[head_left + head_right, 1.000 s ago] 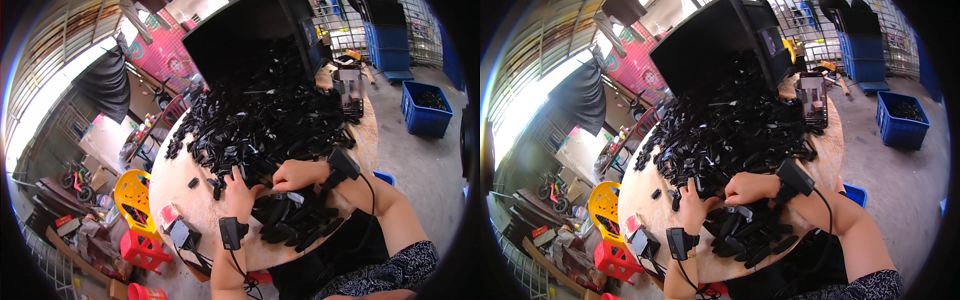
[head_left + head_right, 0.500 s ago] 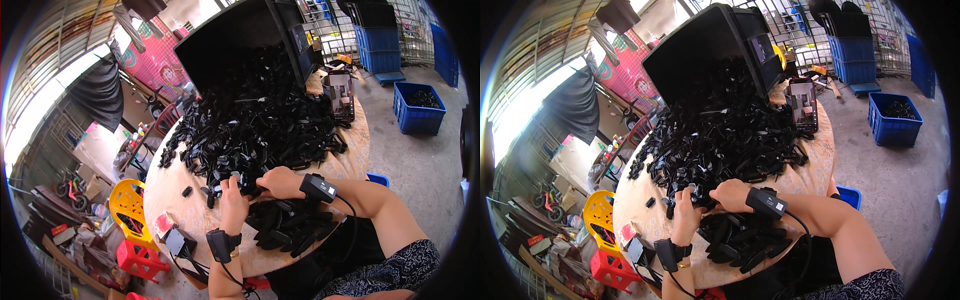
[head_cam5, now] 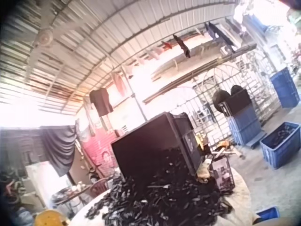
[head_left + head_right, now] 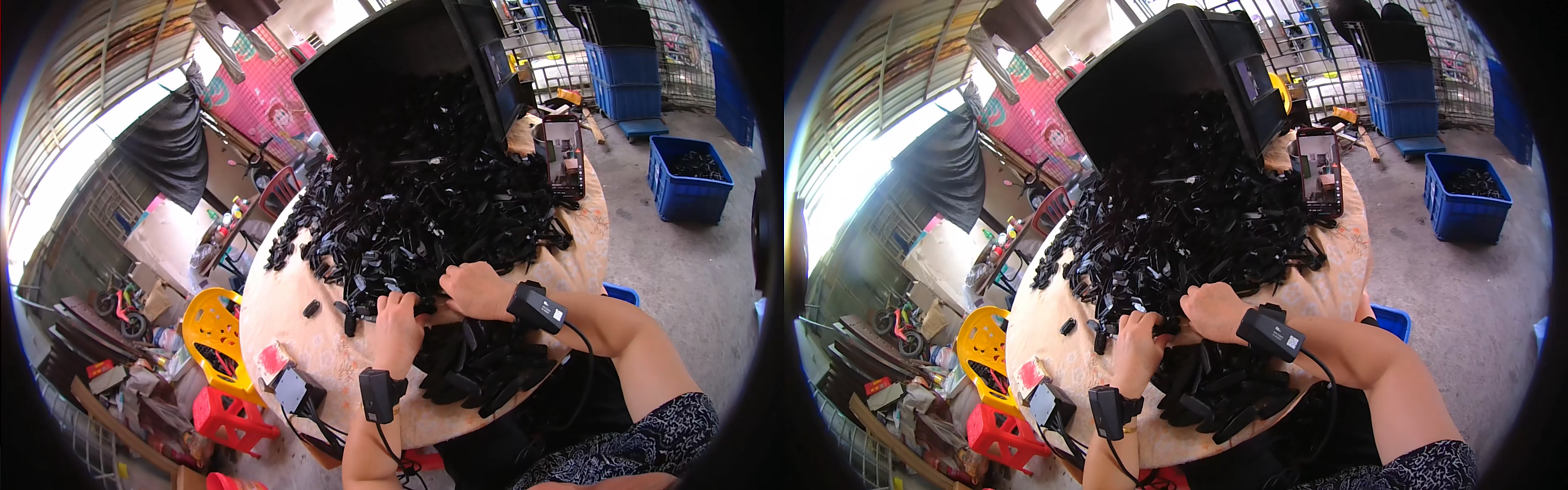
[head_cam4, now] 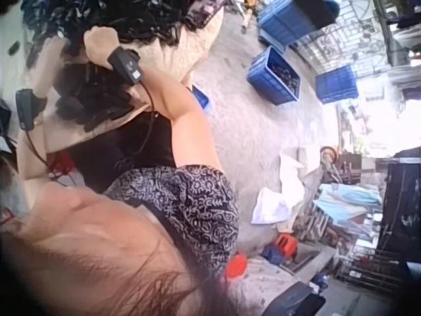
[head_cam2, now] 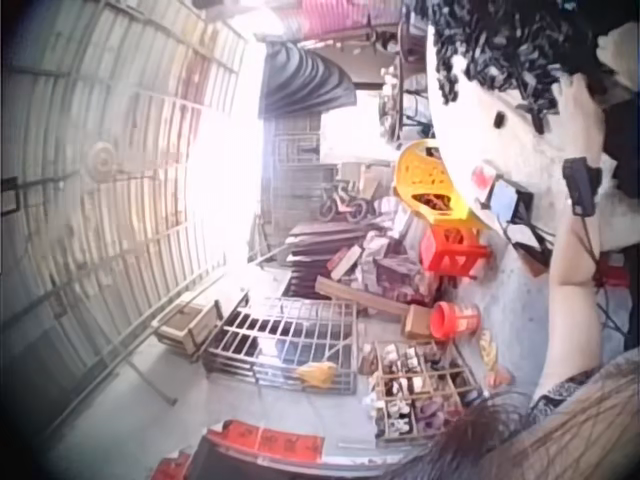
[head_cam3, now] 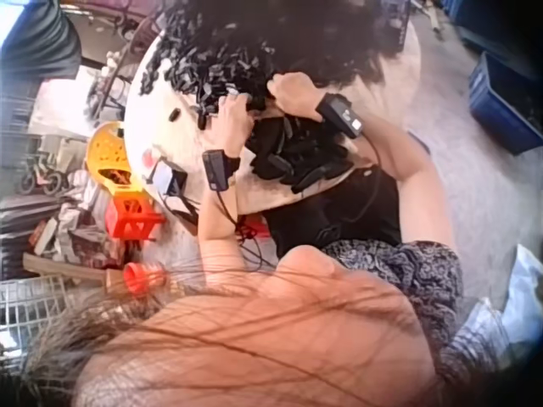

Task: Assembling small black plastic components by hand at a table.

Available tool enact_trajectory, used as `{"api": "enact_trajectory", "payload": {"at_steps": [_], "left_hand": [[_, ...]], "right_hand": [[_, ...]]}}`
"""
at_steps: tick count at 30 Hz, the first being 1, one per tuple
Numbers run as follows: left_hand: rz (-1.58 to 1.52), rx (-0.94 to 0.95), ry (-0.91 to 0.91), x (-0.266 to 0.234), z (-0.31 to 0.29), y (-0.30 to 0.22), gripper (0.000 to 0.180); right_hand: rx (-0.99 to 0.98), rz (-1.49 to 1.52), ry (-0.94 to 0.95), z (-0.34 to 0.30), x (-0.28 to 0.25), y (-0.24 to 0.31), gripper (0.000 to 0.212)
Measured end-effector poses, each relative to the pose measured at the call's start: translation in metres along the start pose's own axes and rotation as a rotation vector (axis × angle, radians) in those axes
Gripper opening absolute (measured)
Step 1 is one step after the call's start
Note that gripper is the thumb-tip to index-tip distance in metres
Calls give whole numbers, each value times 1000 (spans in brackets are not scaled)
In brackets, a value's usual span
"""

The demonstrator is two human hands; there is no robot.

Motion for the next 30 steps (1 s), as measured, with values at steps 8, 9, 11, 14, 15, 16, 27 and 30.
{"api": "enact_trajectory", "payload": {"at_steps": [8,9,11,14,15,16,27,30], "left_hand": [[-207,94,-10,6,1,-8,28],[-212,101,-8,6,1,-9,28],[-216,108,-6,6,1,-11,28],[-203,83,43,10,1,-10,29],[-188,61,49,13,0,-7,29],[-173,39,55,14,-1,-4,29],[-348,-24,-60,-3,4,-1,25],[-540,-81,-150,-5,5,16,22]], "right_hand": [[-37,-51,-12,0,-7,1,11],[-44,-47,-15,-1,-9,1,11],[-38,-53,1,-2,-7,-1,12],[-28,-62,-33,-3,-11,-3,12],[-28,-61,-81,-3,-16,-2,12],[-29,-61,-81,-2,-18,-2,12],[27,575,-337,1,-54,-9,16],[149,836,-317,3,-47,-16,25]]}}
Point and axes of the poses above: each hand's wrist, its own z-axis towards the middle knuckle, its own x-axis out of the palm, y = z × x, the point moved 9 cm from there along z, towards the middle knuckle, and after that the axes turned 5 degrees about z, right-handed, at the moved point
